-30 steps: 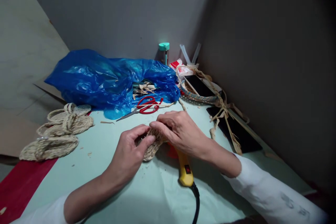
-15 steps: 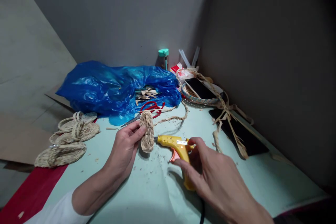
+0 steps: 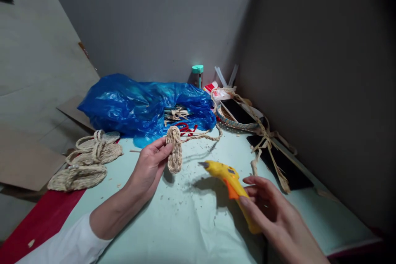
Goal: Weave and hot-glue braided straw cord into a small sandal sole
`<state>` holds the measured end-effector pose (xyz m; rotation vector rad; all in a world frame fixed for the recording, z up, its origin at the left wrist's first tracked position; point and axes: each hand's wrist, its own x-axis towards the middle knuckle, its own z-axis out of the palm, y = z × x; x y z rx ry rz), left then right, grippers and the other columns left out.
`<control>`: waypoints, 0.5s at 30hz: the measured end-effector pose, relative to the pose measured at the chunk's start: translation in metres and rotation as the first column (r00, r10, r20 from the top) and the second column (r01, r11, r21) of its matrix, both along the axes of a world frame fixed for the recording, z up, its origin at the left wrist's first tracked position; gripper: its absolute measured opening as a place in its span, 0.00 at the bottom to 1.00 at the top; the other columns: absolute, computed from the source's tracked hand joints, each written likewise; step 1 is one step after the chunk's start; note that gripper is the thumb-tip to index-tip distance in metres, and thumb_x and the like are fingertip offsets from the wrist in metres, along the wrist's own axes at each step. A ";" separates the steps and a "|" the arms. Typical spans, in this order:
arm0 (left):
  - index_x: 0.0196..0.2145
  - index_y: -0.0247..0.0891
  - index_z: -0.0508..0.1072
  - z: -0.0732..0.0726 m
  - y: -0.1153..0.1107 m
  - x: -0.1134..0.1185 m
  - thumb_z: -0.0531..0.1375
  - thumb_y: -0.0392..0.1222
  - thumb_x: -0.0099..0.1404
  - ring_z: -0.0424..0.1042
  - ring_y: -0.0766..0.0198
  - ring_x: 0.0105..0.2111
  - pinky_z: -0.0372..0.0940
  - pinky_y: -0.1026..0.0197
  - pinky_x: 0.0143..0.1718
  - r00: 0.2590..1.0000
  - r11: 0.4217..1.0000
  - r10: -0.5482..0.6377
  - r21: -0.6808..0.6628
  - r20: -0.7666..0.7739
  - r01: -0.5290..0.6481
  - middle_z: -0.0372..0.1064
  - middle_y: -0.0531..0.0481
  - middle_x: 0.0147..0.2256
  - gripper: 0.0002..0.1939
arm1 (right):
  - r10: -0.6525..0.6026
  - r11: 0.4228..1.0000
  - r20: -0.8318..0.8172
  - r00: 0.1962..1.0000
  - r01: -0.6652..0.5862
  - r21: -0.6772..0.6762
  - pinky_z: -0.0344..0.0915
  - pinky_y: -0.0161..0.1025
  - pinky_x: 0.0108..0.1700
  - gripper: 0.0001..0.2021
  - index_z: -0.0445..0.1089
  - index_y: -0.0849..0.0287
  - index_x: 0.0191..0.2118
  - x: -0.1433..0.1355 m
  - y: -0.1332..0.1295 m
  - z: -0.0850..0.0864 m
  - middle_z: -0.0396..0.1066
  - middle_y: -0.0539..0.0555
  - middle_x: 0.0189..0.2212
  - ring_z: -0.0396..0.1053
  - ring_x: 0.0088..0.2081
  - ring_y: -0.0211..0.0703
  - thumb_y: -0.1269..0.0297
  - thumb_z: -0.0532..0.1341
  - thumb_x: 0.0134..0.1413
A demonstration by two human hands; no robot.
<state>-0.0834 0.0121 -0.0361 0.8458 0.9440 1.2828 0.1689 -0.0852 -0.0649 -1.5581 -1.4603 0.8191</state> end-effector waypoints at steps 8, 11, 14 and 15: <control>0.44 0.36 0.77 0.006 -0.003 0.006 0.70 0.37 0.59 0.78 0.61 0.40 0.71 0.62 0.45 0.993 0.995 -0.088 -0.044 0.080 0.092 0.79 0.45 0.40 0.15 | 0.090 0.981 -0.634 0.768 -0.179 -0.078 0.72 0.40 0.23 0.15 0.79 0.50 0.45 0.004 0.005 0.018 0.76 0.57 0.31 0.73 0.25 0.46 0.49 0.61 0.61; 0.46 0.37 0.77 0.006 -0.004 0.007 0.70 0.37 0.60 0.77 0.59 0.43 0.71 0.62 0.47 0.985 0.990 -0.121 -0.057 0.119 0.128 0.79 0.44 0.43 0.15 | 0.193 0.976 -0.581 0.791 -0.214 0.033 0.64 0.34 0.18 0.12 0.78 0.50 0.42 0.004 0.026 0.039 0.73 0.54 0.28 0.64 0.20 0.38 0.50 0.62 0.62; 0.48 0.37 0.77 0.006 -0.005 0.008 0.68 0.36 0.62 0.77 0.57 0.46 0.69 0.60 0.50 0.979 0.986 -0.144 -0.059 0.146 0.154 0.79 0.43 0.46 0.16 | 0.258 0.966 -0.339 0.905 -0.236 0.106 0.60 0.33 0.18 0.12 0.77 0.51 0.40 0.001 0.052 0.055 0.71 0.52 0.23 0.64 0.20 0.37 0.50 0.62 0.63; 0.49 0.37 0.77 0.006 -0.005 0.008 0.67 0.36 0.63 0.77 0.56 0.46 0.69 0.60 0.50 0.979 0.986 -0.141 -0.063 0.147 0.152 0.79 0.42 0.46 0.16 | 0.279 0.959 -0.254 0.926 -0.252 0.134 0.60 0.33 0.18 0.13 0.77 0.52 0.37 -0.002 0.059 0.058 0.70 0.52 0.22 0.65 0.20 0.38 0.49 0.62 0.63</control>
